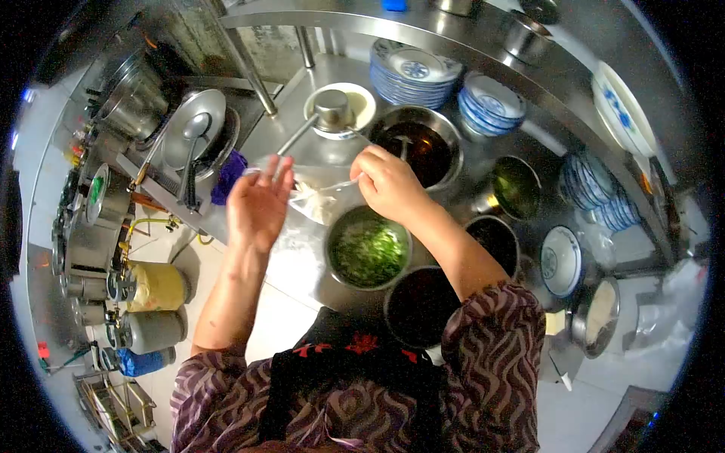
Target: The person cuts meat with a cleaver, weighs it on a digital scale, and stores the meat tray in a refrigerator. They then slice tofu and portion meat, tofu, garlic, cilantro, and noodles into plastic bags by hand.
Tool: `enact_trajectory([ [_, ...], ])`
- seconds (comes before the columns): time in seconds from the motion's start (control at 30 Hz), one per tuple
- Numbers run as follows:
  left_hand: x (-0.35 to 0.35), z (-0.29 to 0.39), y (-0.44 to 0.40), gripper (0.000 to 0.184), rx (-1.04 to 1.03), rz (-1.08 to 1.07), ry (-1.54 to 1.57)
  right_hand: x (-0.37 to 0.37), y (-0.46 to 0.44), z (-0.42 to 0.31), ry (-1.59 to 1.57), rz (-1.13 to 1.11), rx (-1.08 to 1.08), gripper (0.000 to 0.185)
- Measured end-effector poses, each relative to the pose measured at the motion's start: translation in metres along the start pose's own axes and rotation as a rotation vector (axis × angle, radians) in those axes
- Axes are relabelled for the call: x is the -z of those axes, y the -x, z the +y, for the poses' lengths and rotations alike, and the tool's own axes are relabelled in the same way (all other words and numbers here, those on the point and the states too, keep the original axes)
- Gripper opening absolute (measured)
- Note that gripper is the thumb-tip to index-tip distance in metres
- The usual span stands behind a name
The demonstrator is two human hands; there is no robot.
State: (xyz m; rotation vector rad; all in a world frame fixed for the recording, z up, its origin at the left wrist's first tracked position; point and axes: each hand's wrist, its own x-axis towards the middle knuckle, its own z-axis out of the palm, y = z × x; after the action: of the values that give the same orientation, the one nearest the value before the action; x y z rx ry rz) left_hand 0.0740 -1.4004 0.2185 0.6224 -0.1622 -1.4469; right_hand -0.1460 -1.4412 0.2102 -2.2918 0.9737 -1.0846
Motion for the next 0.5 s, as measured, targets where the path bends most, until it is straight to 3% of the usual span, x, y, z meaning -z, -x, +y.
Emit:
enact_trajectory([
  [0.07,0.043,-0.004,-0.042,0.026,0.082,-0.008,0.025,-0.034,-0.009,0.024,0.027,-0.063,-0.055,0.003],
  [0.13,0.053,-0.009,-0.057,0.039,0.153,0.179,-0.055,-0.065,-0.008,0.045,0.084,-0.141,-0.131,0.003],
  [0.2,0.081,-0.015,-0.068,0.053,0.299,0.095,0.018,-0.078,-0.008,0.056,0.155,-0.242,-0.194,0.005],
  [0.3,0.076,0.005,-0.049,0.036,0.600,0.011,-0.200,-0.088,-0.009,0.057,0.246,-0.346,-0.249,0.015],
  [0.4,0.118,0.028,-0.083,0.030,0.019,-0.258,-0.957,-0.074,-0.018,0.040,0.292,-0.324,-0.305,0.036],
  [0.43,0.111,0.042,-0.100,0.021,-0.272,-0.088,-1.394,-0.073,-0.019,0.041,0.304,-0.280,-0.285,0.037],
  [0.47,0.135,0.047,-0.129,0.031,-0.635,-0.163,-1.607,-0.073,-0.022,0.042,0.321,-0.233,-0.260,0.037],
  [0.5,0.152,0.048,-0.152,0.043,-0.792,-0.156,-1.885,-0.072,-0.025,0.043,0.341,-0.184,-0.231,0.038],
])
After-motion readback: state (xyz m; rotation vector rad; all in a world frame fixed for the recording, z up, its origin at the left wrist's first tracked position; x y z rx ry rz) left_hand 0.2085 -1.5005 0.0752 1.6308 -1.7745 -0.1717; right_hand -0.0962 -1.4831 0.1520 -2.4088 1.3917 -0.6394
